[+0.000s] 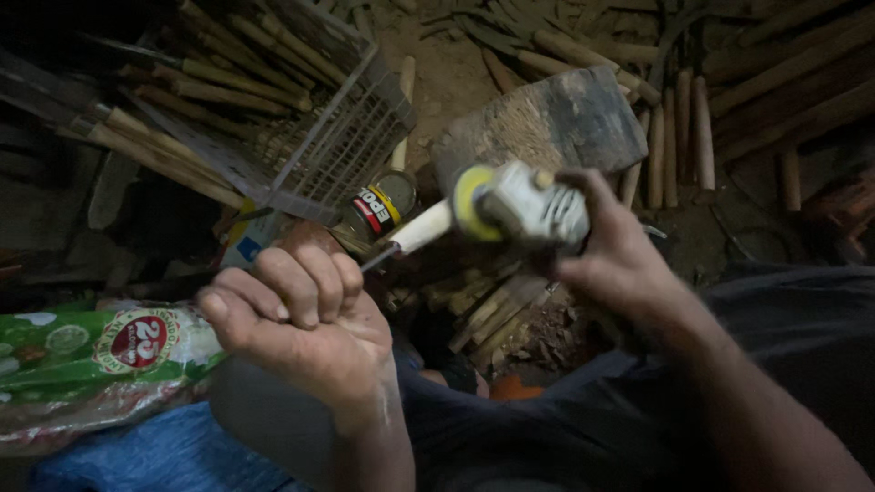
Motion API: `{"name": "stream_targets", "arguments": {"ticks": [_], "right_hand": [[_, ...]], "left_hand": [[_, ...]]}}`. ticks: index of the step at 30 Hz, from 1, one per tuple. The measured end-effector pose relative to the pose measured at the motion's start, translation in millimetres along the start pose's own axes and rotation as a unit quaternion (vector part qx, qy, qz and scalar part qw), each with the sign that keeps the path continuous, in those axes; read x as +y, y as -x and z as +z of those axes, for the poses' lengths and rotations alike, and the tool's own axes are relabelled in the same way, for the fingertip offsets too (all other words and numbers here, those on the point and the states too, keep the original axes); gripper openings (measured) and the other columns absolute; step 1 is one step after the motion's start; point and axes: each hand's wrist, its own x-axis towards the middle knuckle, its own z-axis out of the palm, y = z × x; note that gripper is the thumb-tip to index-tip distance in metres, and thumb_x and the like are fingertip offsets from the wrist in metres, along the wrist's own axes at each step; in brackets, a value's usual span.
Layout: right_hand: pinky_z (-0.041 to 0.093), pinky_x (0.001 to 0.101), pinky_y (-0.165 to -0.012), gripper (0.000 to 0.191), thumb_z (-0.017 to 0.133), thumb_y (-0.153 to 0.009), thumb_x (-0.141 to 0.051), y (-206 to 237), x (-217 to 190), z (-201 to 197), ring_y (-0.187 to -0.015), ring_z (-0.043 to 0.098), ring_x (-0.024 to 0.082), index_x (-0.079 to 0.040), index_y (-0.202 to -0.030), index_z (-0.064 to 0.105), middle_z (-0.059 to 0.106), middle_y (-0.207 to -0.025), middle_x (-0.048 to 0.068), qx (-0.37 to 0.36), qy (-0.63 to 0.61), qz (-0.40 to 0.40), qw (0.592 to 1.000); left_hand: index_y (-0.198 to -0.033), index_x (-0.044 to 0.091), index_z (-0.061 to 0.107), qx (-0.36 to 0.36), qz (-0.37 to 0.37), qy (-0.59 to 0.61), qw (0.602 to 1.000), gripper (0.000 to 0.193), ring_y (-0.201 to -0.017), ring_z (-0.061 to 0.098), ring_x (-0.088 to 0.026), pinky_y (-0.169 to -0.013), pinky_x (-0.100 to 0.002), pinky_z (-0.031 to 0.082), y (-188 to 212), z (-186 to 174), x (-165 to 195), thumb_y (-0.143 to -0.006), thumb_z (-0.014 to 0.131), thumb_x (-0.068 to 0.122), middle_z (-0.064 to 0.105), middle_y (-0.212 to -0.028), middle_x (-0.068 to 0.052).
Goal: The person uses an angle grinder to smooth and shape the wooden handle of a sickle. They hold the sickle in one hand and the grinder in the other, rotating the handle against the spinning disc. The person briefly sets the sickle aside and picks up another tool handle to continue grinding.
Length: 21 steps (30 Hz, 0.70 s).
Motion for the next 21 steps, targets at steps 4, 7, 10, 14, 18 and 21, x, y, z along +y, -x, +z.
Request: {"name": "stream_targets", "arguments": {"ticks": [4,7,10,14,18,21], "right_hand": [[0.054,0.0414,-0.108,0.095,0.093,-0.069,-0.008,-6,-1,-5,-0.127,0.061,0.028,-0.009,-0.147,0.038,0.060,-0.136,0.015,0.049,0.083,-0.091,0.991],[0.062,0.0371,-0.103,0.098,0.088,-0.063,-0.005,3,-1,2,-0.124,0.066,0.025,-0.013,-0.148,0.040,0.061,-0.135,0.013,-0.001,0.028,-0.083,0.996],[0.062,0.0381,-0.103,0.101,0.091,-0.061,-0.009,12,1,8,-0.124,0.066,0.024,-0.015,-0.148,0.041,0.060,-0.137,0.011,-0.041,0.025,-0.091,0.995],[0.063,0.0407,-0.103,0.091,0.089,-0.065,-0.010,5,5,7,-0.127,0.066,0.026,-0.012,-0.143,0.041,0.061,-0.137,0.013,-0.037,0.022,-0.116,0.992],[0.057,0.0427,-0.108,0.094,0.090,-0.069,-0.011,-11,6,1,-0.130,0.061,0.029,-0.011,-0.148,0.037,0.059,-0.138,0.015,0.027,0.000,-0.083,0.996],[0.060,0.0416,-0.104,0.095,0.089,-0.065,-0.010,-8,5,2,-0.128,0.064,0.026,-0.013,-0.146,0.040,0.060,-0.137,0.012,0.030,0.048,-0.056,0.997]], "left_hand": [[-0.084,0.017,0.029,0.002,0.005,0.003,1.000,0.049,-0.051,0.020,-0.009,-0.047,-0.027,0.023,-5,-1,0,-0.123,0.046,0.042,0.027,-0.062,0.002],[-0.085,0.016,0.029,0.030,0.006,-0.009,0.999,0.049,-0.052,0.021,-0.009,-0.048,-0.027,0.024,-3,0,1,-0.122,0.046,0.043,0.028,-0.063,0.002],[-0.084,0.015,0.029,0.044,-0.006,-0.024,0.999,0.049,-0.054,0.023,-0.009,-0.050,-0.027,0.025,-1,0,0,-0.122,0.047,0.041,0.029,-0.066,0.001],[-0.084,0.016,0.029,0.064,-0.001,-0.044,0.997,0.050,-0.056,0.024,-0.009,-0.052,-0.027,0.026,-2,1,-2,-0.123,0.046,0.041,0.029,-0.067,0.001],[-0.083,0.015,0.029,0.096,-0.019,-0.018,0.995,0.050,-0.058,0.027,-0.010,-0.059,-0.029,0.031,-8,1,-1,-0.123,0.045,0.039,0.028,-0.067,0.002],[-0.081,0.015,0.028,0.099,-0.019,-0.023,0.995,0.051,-0.059,0.027,-0.010,-0.060,-0.029,0.032,-10,2,0,-0.123,0.045,0.040,0.028,-0.067,0.002]]}}
